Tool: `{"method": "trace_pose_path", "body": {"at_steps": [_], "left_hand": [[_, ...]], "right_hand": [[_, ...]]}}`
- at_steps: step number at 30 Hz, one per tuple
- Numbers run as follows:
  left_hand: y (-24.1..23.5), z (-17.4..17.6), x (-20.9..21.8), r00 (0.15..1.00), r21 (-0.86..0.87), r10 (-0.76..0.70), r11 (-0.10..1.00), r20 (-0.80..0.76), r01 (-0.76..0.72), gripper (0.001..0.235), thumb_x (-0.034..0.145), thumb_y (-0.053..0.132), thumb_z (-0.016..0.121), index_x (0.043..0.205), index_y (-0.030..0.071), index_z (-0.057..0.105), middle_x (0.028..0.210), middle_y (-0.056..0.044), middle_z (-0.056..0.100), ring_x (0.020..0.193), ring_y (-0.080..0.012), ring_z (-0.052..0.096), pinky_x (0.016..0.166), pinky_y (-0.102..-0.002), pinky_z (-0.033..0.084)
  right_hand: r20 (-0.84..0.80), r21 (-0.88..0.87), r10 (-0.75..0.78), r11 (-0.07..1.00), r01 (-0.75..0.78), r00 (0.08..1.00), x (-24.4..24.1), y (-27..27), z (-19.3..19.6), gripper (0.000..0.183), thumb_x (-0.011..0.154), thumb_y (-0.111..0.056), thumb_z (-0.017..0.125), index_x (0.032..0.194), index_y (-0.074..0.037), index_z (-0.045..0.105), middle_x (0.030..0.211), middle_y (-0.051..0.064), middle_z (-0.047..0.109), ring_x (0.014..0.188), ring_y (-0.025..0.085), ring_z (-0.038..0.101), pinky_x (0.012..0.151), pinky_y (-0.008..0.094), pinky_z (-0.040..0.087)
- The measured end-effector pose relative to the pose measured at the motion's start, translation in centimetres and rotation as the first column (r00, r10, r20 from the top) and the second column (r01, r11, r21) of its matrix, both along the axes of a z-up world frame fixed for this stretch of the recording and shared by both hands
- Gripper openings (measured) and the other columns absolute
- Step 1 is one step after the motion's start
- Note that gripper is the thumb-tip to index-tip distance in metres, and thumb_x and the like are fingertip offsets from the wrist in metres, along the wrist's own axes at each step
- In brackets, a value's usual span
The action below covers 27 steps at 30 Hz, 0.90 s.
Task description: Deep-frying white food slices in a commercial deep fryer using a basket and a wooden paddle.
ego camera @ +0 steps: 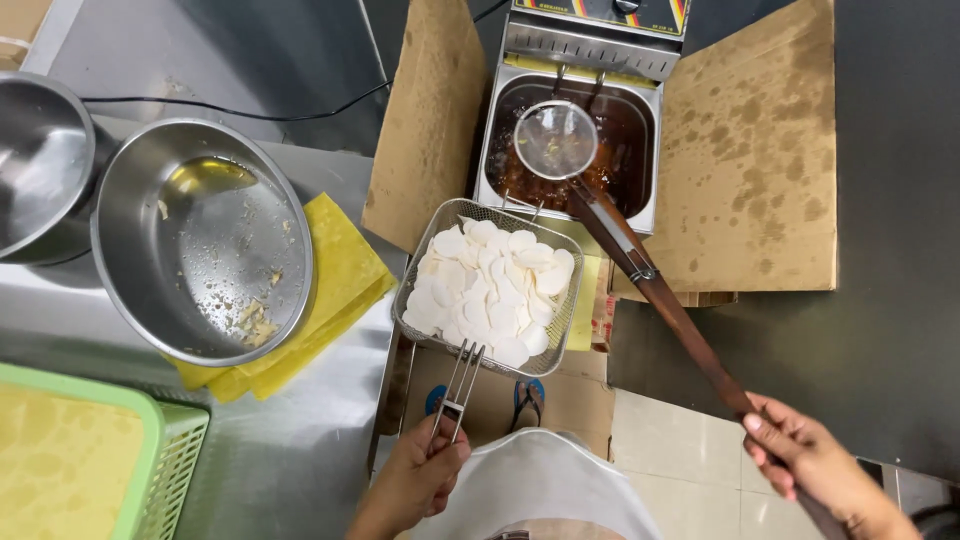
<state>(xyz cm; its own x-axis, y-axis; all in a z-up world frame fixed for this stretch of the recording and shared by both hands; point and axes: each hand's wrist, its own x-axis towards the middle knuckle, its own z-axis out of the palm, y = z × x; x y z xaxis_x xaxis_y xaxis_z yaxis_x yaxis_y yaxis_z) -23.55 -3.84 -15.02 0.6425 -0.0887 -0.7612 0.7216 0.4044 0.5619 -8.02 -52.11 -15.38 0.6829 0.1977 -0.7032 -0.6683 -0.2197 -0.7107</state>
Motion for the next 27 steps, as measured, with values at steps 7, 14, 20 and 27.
{"method": "trace_pose_path", "body": {"at_steps": [7, 14, 20, 27], "left_hand": [[-0.4, -0.9, -0.4, 0.998, -0.047, 0.012, 0.999, 0.066, -0.009, 0.017, 0.099, 0.012, 0.066, 0.093, 0.007, 0.052, 0.061, -0.002, 0.031, 0.046, -0.0117, 0.022, 0.04, -0.029, 0.014], [-0.7, 0.9, 0.2, 1.0, -0.024, -0.026, 0.999, 0.004, 0.026, 0.015, 0.101, 0.011, 0.065, 0.092, 0.008, 0.053, 0.061, -0.001, 0.029, 0.049, -0.0122, 0.023, 0.043, -0.028, 0.015], [-0.8, 1.4, 0.6, 0.999, 0.003, -0.034, 0.999, -0.023, 0.034, 0.014, 0.099, 0.012, 0.066, 0.092, 0.009, 0.054, 0.064, 0.001, 0.029, 0.051, -0.0109, 0.025, 0.045, -0.027, 0.016], [-1.0, -0.6, 1.6, 0.997, 0.056, -0.07, 0.996, -0.037, 0.072, 0.015, 0.096, 0.012, 0.063, 0.088, 0.01, 0.051, 0.062, -0.001, 0.031, 0.049, -0.0113, 0.026, 0.043, -0.028, 0.018]], "right_hand": [[0.005, 0.032, -0.185, 0.982, 0.185, 0.983, -3.8, -0.2, -4.9, 0.018, 0.104, -0.011, 0.054, 0.116, 0.001, 0.056, 0.073, 0.017, 0.052, 0.039, 0.018, 0.031, 0.035, 0.033, 0.023], [0.022, -0.049, -0.229, 0.972, 0.23, 0.973, -4.9, 0.7, -5.4, 0.017, 0.109, -0.016, 0.049, 0.115, 0.0, 0.052, 0.07, 0.02, 0.047, 0.038, 0.02, 0.029, 0.031, 0.036, 0.021], [-0.008, -0.022, -0.154, 0.988, 0.154, 0.988, -5.0, 0.2, -5.7, 0.019, 0.105, -0.018, 0.056, 0.101, 0.001, 0.054, 0.068, 0.016, 0.047, 0.039, 0.017, 0.028, 0.028, 0.036, 0.026], [-0.057, 0.091, -0.204, 0.974, 0.208, 0.977, -6.5, 0.1, -6.5, 0.03, 0.104, -0.022, 0.053, 0.119, 0.004, 0.058, 0.065, 0.015, 0.043, 0.034, 0.016, 0.025, 0.025, 0.033, 0.021]]}}
